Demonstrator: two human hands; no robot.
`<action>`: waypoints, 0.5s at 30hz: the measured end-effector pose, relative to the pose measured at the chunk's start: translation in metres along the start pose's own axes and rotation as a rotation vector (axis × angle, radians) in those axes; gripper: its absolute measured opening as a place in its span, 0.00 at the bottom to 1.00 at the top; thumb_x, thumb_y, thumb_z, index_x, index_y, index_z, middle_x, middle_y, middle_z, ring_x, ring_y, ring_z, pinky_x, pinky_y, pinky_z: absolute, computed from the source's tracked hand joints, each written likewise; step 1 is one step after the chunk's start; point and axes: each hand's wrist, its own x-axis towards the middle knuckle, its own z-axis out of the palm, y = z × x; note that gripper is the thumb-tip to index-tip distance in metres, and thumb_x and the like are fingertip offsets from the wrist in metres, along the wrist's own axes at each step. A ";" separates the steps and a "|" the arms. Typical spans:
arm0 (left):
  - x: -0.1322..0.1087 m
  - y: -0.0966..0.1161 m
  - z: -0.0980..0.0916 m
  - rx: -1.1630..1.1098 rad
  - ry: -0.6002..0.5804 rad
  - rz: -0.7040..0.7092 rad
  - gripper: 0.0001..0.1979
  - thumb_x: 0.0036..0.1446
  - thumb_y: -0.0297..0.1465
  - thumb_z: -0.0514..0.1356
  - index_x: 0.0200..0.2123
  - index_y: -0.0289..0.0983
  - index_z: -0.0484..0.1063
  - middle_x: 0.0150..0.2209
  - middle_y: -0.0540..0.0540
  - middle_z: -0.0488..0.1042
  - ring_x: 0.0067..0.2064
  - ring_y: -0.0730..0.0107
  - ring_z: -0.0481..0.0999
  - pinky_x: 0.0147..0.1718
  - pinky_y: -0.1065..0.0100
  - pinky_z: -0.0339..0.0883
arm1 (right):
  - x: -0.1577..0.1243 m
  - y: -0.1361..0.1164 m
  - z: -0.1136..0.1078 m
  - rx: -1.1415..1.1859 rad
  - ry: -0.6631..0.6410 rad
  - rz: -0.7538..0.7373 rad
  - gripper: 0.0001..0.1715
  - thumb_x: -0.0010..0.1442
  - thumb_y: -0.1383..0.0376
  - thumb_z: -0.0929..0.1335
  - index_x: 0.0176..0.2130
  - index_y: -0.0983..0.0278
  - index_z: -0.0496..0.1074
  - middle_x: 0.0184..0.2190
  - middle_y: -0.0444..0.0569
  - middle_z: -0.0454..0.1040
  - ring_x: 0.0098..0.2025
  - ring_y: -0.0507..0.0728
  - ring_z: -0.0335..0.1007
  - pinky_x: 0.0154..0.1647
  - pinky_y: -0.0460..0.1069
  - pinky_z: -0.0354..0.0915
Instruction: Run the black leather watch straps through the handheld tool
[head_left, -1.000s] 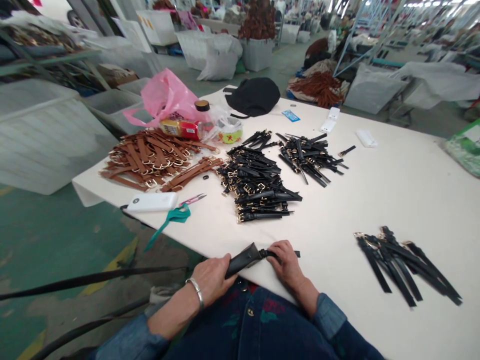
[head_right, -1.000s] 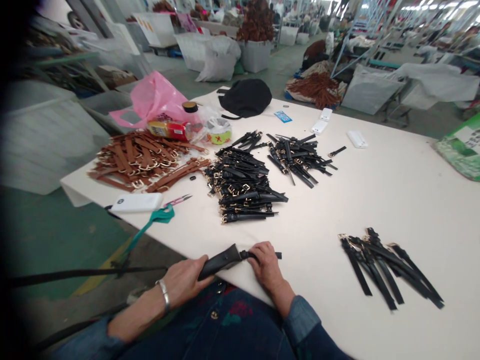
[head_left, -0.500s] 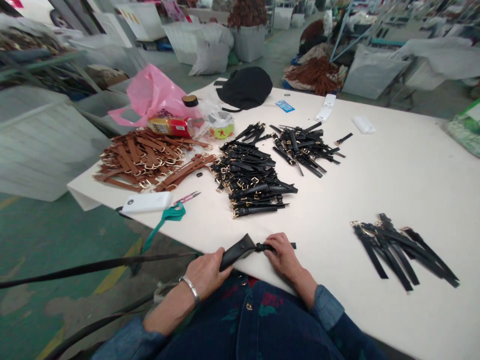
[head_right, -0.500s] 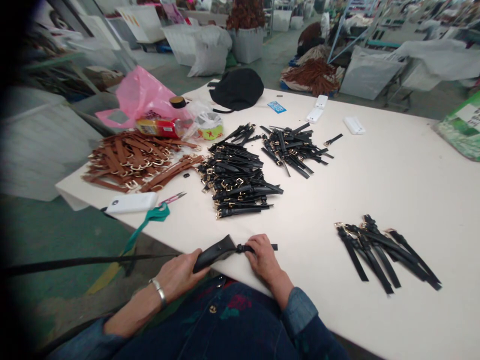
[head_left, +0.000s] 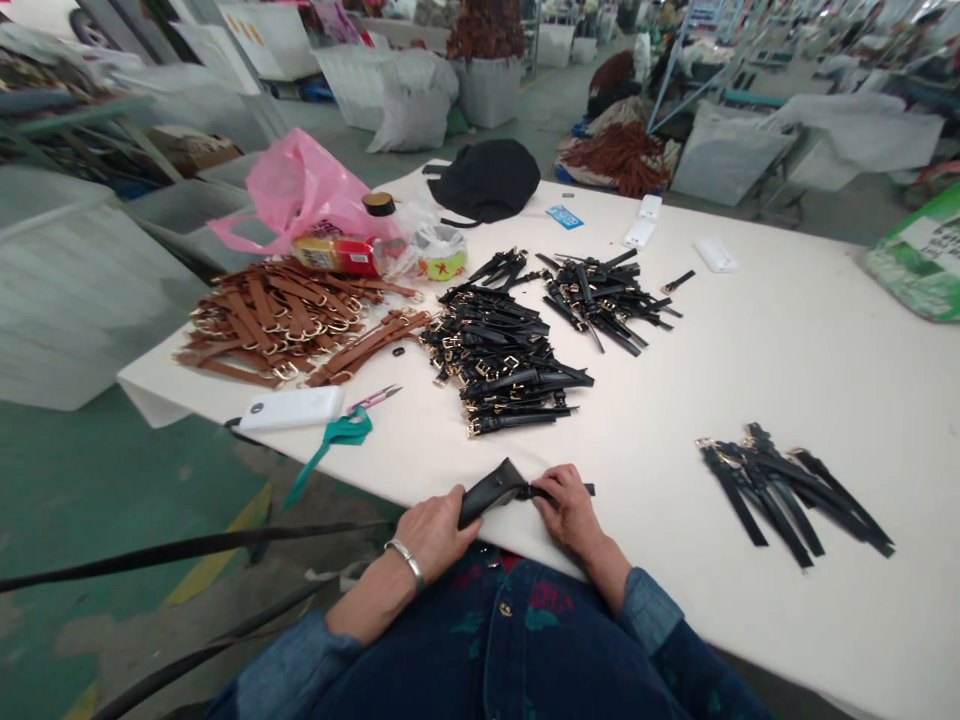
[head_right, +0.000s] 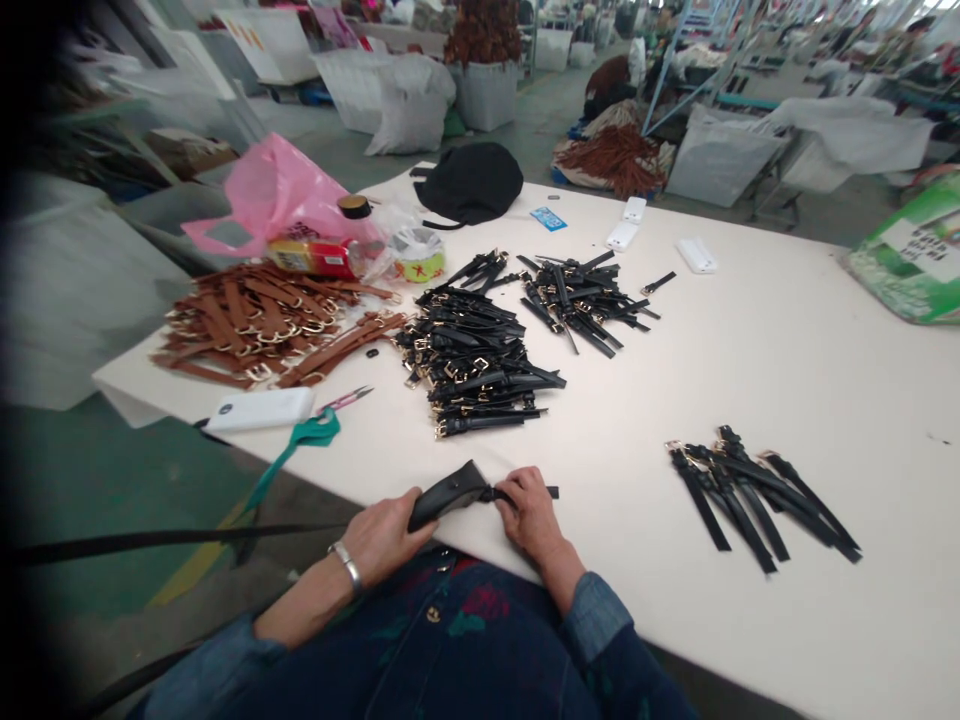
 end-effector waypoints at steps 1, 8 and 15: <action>0.002 -0.004 0.000 -0.002 0.004 0.003 0.17 0.53 0.43 0.49 0.39 0.38 0.63 0.34 0.42 0.74 0.36 0.61 0.74 0.31 0.66 0.63 | 0.000 -0.001 0.000 -0.010 -0.002 0.004 0.12 0.53 0.69 0.65 0.40 0.61 0.70 0.34 0.50 0.65 0.40 0.59 0.58 0.39 0.54 0.61; -0.008 -0.035 -0.002 0.027 0.014 0.004 0.17 0.53 0.44 0.48 0.38 0.38 0.63 0.33 0.41 0.74 0.35 0.59 0.74 0.32 0.64 0.64 | -0.002 -0.005 0.003 -0.132 -0.012 0.016 0.11 0.55 0.65 0.66 0.40 0.60 0.71 0.32 0.49 0.66 0.38 0.58 0.59 0.39 0.54 0.58; -0.019 -0.020 -0.001 0.043 -0.023 0.072 0.17 0.53 0.44 0.48 0.40 0.40 0.62 0.33 0.43 0.74 0.36 0.60 0.74 0.33 0.64 0.64 | -0.002 0.001 0.007 -0.123 -0.034 0.045 0.11 0.54 0.64 0.67 0.40 0.60 0.71 0.32 0.48 0.66 0.37 0.58 0.59 0.39 0.53 0.56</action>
